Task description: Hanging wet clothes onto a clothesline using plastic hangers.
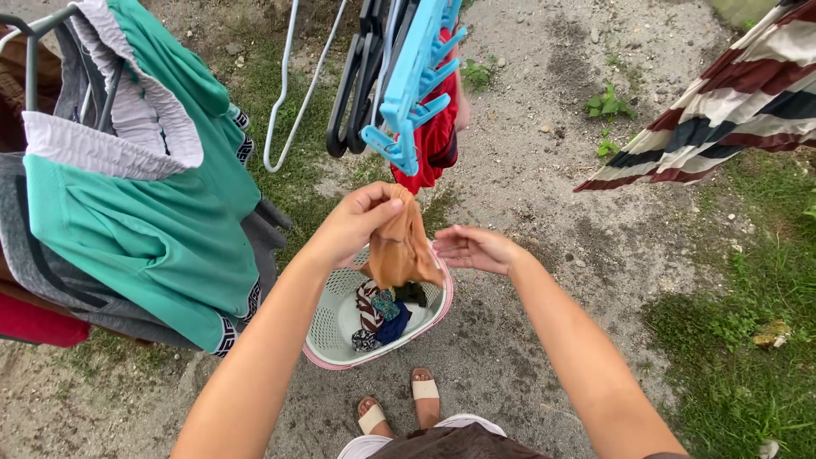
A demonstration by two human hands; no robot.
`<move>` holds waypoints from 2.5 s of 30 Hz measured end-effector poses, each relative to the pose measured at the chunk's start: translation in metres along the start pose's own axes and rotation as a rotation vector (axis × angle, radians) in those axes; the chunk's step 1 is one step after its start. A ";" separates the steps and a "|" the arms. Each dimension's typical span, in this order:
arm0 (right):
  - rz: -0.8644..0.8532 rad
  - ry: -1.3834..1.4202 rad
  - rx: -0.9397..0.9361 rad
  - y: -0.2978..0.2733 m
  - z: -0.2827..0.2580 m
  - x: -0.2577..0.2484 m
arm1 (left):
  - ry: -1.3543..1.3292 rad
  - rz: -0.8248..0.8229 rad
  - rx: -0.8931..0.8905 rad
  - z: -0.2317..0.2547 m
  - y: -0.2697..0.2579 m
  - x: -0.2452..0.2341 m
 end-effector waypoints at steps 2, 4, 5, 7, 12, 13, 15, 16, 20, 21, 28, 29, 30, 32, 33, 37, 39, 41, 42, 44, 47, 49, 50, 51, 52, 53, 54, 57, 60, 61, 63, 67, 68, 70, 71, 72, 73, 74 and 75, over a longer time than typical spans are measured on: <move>0.165 -0.128 -0.095 0.004 -0.008 -0.003 | 0.053 -0.007 0.025 -0.007 0.008 0.004; 0.329 -0.257 -0.193 0.006 -0.021 -0.001 | 0.108 -0.014 0.054 -0.009 0.016 0.008; 0.208 -0.248 -0.284 0.010 -0.029 0.015 | 0.117 0.029 0.024 -0.011 0.020 0.007; 0.086 -0.241 -0.378 0.011 -0.046 0.045 | 0.127 0.071 -0.002 -0.007 0.022 0.010; 0.189 -0.241 -0.696 -0.002 -0.099 0.070 | 0.059 0.061 0.047 0.012 0.025 0.013; 0.183 -0.244 -0.701 -0.005 -0.107 0.071 | 0.063 0.063 0.053 0.011 0.026 0.010; 0.228 -0.477 -0.866 -0.019 -0.128 0.078 | 0.310 0.137 0.036 0.006 0.027 0.001; 0.225 -0.478 -0.868 -0.027 -0.136 0.087 | 0.312 0.138 0.038 0.004 0.030 0.003; 0.157 -0.423 -0.761 -0.044 -0.157 0.103 | 0.281 0.114 0.262 0.024 0.038 0.024; 0.122 -0.347 -0.767 -0.048 -0.161 0.103 | 0.376 0.191 0.312 0.034 0.038 0.027; 0.446 -0.688 -0.908 -0.092 -0.206 0.113 | 0.752 0.407 0.608 0.083 0.021 0.057; 0.531 -0.790 -0.955 -0.097 -0.213 0.115 | 0.705 0.429 0.564 0.077 0.024 0.051; 0.617 -0.894 -1.000 -0.101 -0.220 0.119 | 0.658 0.450 0.522 0.071 0.028 0.045; 0.608 -0.870 -1.033 -0.096 -0.230 0.119 | 0.540 0.383 0.512 0.060 0.039 0.041; 0.600 -0.845 -1.063 -0.094 -0.234 0.120 | 0.420 0.317 0.498 0.053 0.045 0.040; 0.579 -0.909 -1.146 -0.094 -0.257 0.144 | -0.335 0.368 0.333 0.050 0.058 0.041; 0.444 -0.780 -1.121 -0.089 -0.267 0.158 | -0.500 0.202 0.364 0.051 0.065 0.044; 0.362 -0.701 -1.171 -0.087 -0.276 0.169 | -0.491 0.212 0.342 0.053 0.066 0.043; 0.281 -0.621 -1.219 -0.088 -0.280 0.175 | -0.482 0.220 0.319 0.053 0.067 0.043; 0.265 -0.616 -1.208 -0.083 -0.283 0.176 | -0.474 0.219 0.305 0.053 0.069 0.039; 0.237 -0.635 -1.194 -0.074 -0.284 0.178 | -0.452 0.150 0.317 0.060 0.066 0.039; 0.226 -0.660 -1.189 -0.069 -0.284 0.180 | -0.439 0.084 0.344 0.070 0.062 0.044; 0.157 -0.586 -1.184 -0.066 -0.284 0.183 | -0.419 0.081 0.335 0.075 0.061 0.046; 0.090 -0.512 -1.177 -0.063 -0.283 0.185 | -0.398 0.079 0.326 0.081 0.059 0.048; 0.088 -0.513 -1.176 -0.060 -0.283 0.183 | -0.399 0.080 0.328 0.078 0.062 0.041; 0.135 -0.491 -1.167 -0.056 -0.284 0.178 | -0.413 0.030 0.340 0.076 0.065 0.038; 0.181 -0.468 -1.155 -0.053 -0.284 0.174 | -0.427 -0.020 0.352 0.074 0.067 0.035; 0.026 -0.331 -1.230 -0.065 -0.288 0.195 | -0.506 0.035 0.329 0.069 0.067 0.028; 0.026 -0.339 -1.262 -0.058 -0.289 0.187 | -0.479 0.012 0.376 0.067 0.069 0.026; 0.026 -0.339 -1.260 -0.059 -0.290 0.189 | -0.481 0.013 0.376 0.072 0.068 0.032; -0.027 -0.282 -1.196 -0.056 -0.289 0.195 | -0.471 -0.010 0.322 0.079 0.067 0.047; 0.034 -0.346 -1.199 -0.049 -0.289 0.187 | -0.570 -0.332 0.310 0.090 0.067 0.073; 0.024 -0.336 -1.194 -0.048 -0.289 0.184 | -0.550 -0.165 0.334 0.091 0.070 0.063; 0.017 -0.327 -1.186 -0.047 -0.290 0.181 | -0.529 0.001 0.360 0.086 0.078 0.045; -0.008 -0.345 -1.171 -0.047 -0.290 0.183 | -0.619 0.008 0.317 0.077 0.085 0.037; -0.033 -0.362 -1.156 -0.047 -0.290 0.184 | -0.708 0.015 0.274 0.067 0.093 0.029; -0.031 -0.363 -1.155 -0.048 -0.292 0.184 | -0.709 0.015 0.273 0.062 0.097 0.021; -0.051 -0.377 -1.125 -0.048 -0.292 0.185 | -0.761 -0.143 0.334 0.063 0.099 0.022; -0.072 -0.392 -1.095 -0.047 -0.293 0.186 | -0.810 -0.301 0.396 0.065 0.099 0.021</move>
Point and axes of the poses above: each hand's wrist, its own y-axis towards the middle knuckle, its own x-axis out of the palm, z = x × y, the point moved 7 cm from there along y, towards the middle knuckle, and after that the axes turned 4 degrees about -y, right-handed, at the moved point
